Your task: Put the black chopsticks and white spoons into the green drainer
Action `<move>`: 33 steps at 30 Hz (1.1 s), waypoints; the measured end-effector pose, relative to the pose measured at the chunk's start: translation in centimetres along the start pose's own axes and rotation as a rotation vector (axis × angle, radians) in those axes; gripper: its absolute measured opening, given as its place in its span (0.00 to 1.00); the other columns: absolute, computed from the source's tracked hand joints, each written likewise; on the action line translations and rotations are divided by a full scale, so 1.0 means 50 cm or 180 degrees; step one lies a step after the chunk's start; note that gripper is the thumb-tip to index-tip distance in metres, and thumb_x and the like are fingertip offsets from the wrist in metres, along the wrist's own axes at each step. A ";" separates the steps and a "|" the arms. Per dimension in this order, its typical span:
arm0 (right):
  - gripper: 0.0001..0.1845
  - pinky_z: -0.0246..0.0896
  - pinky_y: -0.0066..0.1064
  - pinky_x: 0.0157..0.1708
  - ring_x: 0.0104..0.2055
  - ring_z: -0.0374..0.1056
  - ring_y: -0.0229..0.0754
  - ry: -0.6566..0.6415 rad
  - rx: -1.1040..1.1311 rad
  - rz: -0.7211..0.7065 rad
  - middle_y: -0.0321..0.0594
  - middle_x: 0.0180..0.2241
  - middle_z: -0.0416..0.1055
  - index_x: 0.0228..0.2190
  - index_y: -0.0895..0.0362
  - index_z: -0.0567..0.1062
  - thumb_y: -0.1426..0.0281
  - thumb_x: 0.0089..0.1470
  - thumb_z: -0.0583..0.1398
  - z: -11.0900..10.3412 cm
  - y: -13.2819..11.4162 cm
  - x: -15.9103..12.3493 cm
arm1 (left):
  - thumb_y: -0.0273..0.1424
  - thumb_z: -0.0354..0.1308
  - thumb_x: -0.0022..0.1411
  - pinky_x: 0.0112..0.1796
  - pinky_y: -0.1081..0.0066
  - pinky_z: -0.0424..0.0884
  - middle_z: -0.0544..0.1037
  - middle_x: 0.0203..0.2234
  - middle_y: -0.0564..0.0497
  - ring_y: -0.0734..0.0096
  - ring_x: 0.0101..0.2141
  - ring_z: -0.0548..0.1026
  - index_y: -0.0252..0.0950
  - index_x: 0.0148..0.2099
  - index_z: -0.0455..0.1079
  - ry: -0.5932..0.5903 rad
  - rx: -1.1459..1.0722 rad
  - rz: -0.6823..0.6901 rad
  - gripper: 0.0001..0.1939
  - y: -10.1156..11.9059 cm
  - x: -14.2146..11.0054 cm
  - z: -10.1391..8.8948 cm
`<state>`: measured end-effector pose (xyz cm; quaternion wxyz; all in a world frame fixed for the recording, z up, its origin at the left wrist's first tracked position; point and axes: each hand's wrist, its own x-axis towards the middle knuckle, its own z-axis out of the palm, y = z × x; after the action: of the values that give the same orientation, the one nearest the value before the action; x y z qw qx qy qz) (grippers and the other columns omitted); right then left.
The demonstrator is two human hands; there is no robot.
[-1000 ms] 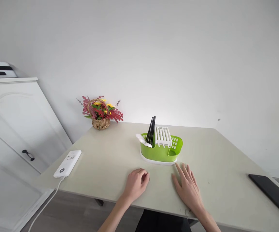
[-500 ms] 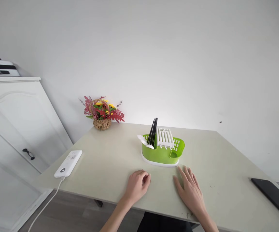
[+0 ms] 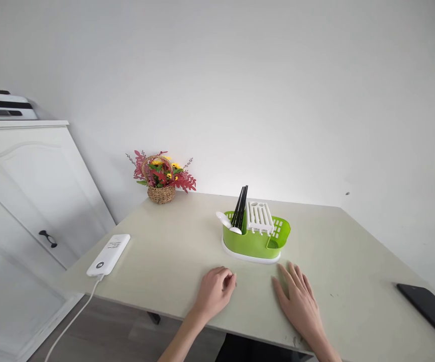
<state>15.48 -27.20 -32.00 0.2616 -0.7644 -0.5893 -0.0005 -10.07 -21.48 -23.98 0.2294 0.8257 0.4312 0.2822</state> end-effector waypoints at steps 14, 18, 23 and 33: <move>0.34 0.42 0.54 0.72 0.76 0.43 0.53 0.0137 0.0042 -0.0088 0.46 0.72 0.55 0.65 0.57 0.69 0.52 0.68 0.46 0.007 -0.006 0.000 | 0.53 0.57 0.64 0.24 0.74 0.57 0.64 0.19 0.57 0.73 0.21 0.63 0.37 0.33 0.72 0.1067 -0.1513 -0.1235 0.23 -0.076 0.108 -0.169; 0.33 0.43 0.55 0.72 0.75 0.45 0.54 0.0180 0.0107 -0.0111 0.45 0.72 0.55 0.65 0.55 0.68 0.52 0.68 0.48 0.007 -0.005 0.001 | 0.50 0.56 0.67 0.27 0.73 0.61 0.73 0.26 0.53 0.71 0.26 0.68 0.39 0.34 0.74 0.1518 -0.1492 -0.1002 0.20 -0.007 0.207 -0.233; 0.32 0.45 0.55 0.72 0.75 0.46 0.53 0.0238 0.0134 -0.0217 0.41 0.71 0.56 0.65 0.53 0.69 0.52 0.67 0.49 0.003 0.000 0.002 | 0.42 0.60 0.67 0.47 0.68 0.68 0.80 0.43 0.48 0.60 0.51 0.75 0.40 0.41 0.75 0.1896 -0.1351 -0.0469 0.11 0.095 0.345 -0.244; 0.33 0.48 0.59 0.71 0.75 0.46 0.58 0.0172 0.0127 -0.0454 0.40 0.73 0.53 0.68 0.50 0.65 0.53 0.66 0.54 0.017 0.030 0.004 | 0.46 0.73 0.54 0.55 0.61 0.66 0.75 0.57 0.38 0.55 0.55 0.75 0.40 0.56 0.65 0.0523 -0.1271 -0.1002 0.33 0.112 0.520 -0.167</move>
<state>16.61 -26.92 -33.27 0.2919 -0.7148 -0.6349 -0.0280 -0.15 -1.40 -7.36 0.3930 0.6612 0.5073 0.3886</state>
